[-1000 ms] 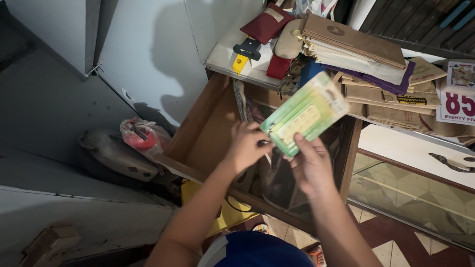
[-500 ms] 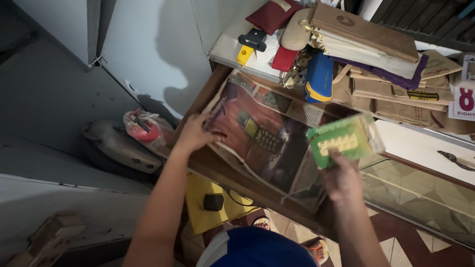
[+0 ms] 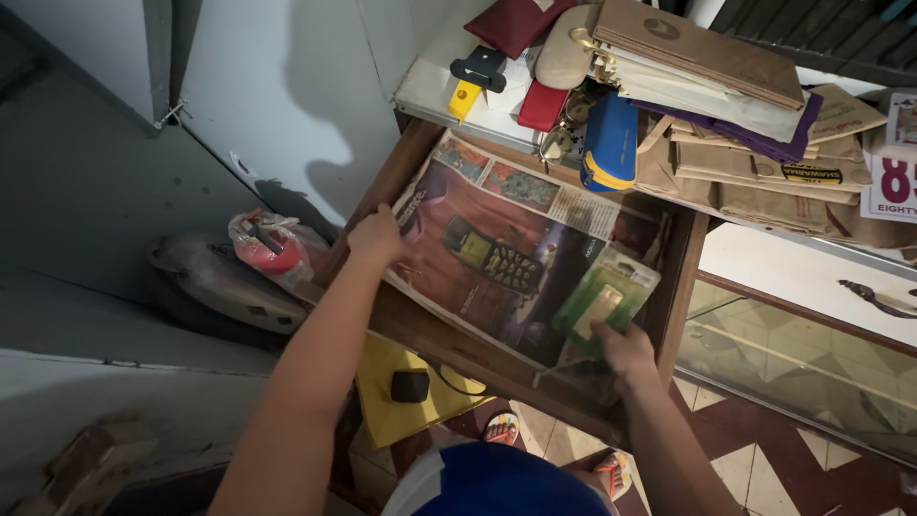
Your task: Emptying a wooden drawer of items and using a brush to clean the interior.
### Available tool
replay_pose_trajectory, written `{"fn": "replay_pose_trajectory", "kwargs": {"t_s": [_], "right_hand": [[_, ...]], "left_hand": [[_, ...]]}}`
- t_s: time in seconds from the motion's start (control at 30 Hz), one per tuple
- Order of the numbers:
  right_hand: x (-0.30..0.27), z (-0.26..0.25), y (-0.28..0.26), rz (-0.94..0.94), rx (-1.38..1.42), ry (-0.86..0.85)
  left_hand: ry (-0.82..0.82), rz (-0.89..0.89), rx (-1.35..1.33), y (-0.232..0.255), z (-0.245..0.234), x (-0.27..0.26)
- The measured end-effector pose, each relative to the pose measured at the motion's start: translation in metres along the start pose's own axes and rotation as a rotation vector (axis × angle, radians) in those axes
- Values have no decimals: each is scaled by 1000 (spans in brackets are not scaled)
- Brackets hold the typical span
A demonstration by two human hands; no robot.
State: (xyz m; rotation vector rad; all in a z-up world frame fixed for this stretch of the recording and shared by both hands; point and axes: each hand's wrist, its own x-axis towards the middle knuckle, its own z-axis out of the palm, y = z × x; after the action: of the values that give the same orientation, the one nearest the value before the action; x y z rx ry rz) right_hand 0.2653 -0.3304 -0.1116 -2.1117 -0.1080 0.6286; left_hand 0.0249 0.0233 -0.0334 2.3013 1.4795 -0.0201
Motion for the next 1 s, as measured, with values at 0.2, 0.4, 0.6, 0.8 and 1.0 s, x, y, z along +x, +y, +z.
{"fn": "replay_pose_trajectory", "kwargs": {"t_s": [0.2,0.4,0.6,0.8,1.0], "right_hand": [[75,14,53,200,-97,-142],[26,0,12,208,-44,-193],[31,-4,19,195,-51,-172],[-13,-16,-19,36,-139,-66],[-27,-21,-26,-117,21,100]], "left_hand": [[78,-19,39,3,14,36],[23,123,-123,-5,40,54],[-83,27,-547,4,3,19],[-57,-86,-766,29,-91,-66],[12,-155,-863,-31,-100,-75]]}}
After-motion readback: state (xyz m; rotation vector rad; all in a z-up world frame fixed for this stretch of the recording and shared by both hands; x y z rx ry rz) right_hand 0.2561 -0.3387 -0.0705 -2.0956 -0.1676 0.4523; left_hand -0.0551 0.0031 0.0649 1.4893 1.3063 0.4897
